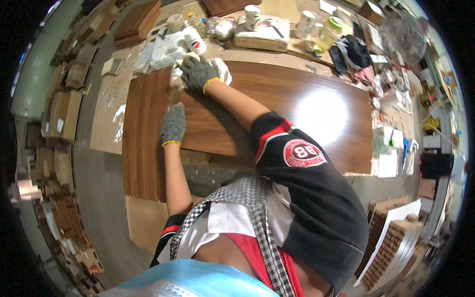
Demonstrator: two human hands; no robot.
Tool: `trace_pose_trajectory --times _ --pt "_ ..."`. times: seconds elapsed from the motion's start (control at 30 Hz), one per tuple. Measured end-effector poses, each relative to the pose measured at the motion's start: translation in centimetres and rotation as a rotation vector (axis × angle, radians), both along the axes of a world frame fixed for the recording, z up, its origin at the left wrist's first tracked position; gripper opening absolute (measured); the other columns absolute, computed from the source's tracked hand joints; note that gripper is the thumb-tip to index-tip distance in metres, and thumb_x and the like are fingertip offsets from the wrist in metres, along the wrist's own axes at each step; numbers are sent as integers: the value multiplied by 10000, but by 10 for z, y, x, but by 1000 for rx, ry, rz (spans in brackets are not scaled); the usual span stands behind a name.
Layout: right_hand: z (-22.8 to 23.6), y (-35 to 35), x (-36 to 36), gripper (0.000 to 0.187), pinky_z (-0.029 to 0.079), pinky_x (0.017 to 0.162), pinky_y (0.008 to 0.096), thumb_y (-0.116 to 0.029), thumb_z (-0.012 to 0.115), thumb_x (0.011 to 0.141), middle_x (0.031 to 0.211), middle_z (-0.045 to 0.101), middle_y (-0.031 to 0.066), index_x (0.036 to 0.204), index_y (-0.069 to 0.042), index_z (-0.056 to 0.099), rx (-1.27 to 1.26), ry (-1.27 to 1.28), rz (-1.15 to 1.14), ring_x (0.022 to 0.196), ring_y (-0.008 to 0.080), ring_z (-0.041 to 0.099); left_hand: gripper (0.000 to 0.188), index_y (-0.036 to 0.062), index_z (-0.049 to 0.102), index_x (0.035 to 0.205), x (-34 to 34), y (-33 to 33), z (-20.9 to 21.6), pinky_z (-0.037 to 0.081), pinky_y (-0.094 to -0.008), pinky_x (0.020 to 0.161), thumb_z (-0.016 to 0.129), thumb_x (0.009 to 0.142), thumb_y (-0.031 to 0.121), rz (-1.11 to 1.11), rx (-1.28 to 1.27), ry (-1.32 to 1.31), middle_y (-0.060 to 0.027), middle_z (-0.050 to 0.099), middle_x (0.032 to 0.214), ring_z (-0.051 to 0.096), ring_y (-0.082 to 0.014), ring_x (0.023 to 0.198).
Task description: The person wipes the surface of several large wooden panels using a white cloth. They pick up panels, wipe both sides and edges, and move them to a different stack on the workbench.
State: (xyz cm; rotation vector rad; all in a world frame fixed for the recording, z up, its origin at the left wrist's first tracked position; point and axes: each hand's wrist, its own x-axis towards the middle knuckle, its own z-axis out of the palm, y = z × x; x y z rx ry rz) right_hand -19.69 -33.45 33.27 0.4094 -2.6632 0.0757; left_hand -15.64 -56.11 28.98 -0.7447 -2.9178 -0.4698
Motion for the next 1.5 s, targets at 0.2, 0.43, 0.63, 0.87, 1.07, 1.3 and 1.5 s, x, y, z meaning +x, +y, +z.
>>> trace_pose_trajectory --times 0.2,0.43,0.63,0.87,1.07,1.3,1.5 --pt "-2 91 144 471 358 1149 461 -283 491 999 1416 556 183 1398 -38 540 -283 -92 -249 1345 352 488 583 44 504 1448 24 25 57 424 -474 1072 377 1060 461 142 101 -257 -226 541 1420 512 -411 1293" --pt "62 141 210 237 503 790 465 -298 645 883 918 694 102 762 -114 731 -32 -88 -423 982 341 655 594 13 512 1427 17 24 46 451 -485 1036 383 1057 458 57 105 -137 -261 586 1349 549 -443 1238" --pt "15 226 316 402 424 973 525 -306 565 952 1229 584 256 1245 -32 561 -407 -75 -898 1132 439 549 673 18 492 1454 12 16 42 392 -475 1114 338 1050 533 68 78 -203 -232 509 1464 497 -410 1326" --pt "-17 370 449 730 342 1160 441 -544 334 1018 1488 468 280 1458 24 465 -486 -35 -1502 1383 404 454 641 14 541 1406 12 27 35 427 -463 1070 370 1048 517 49 89 -158 -247 524 1438 507 -428 1296" --pt "11 319 430 595 430 1063 496 -467 442 1005 1306 600 309 1303 27 587 -493 -92 -1502 1238 460 561 567 -29 701 1068 -17 -22 24 486 -523 871 424 1044 465 -94 153 -88 -285 668 1118 622 -455 991" --pt "24 327 433 774 450 1022 501 -512 646 874 1319 605 288 1484 -82 442 -621 30 -1412 1218 453 579 582 -59 709 1006 -7 -32 50 486 -478 824 495 1015 483 271 215 -253 -298 680 1063 632 -449 1021" --pt "11 398 459 679 372 1114 433 -574 476 1000 1428 546 210 1394 -28 559 -889 39 -1118 1305 328 521 571 -45 630 806 18 -5 104 434 -469 700 552 1005 485 141 358 -194 -211 628 775 542 -365 711"
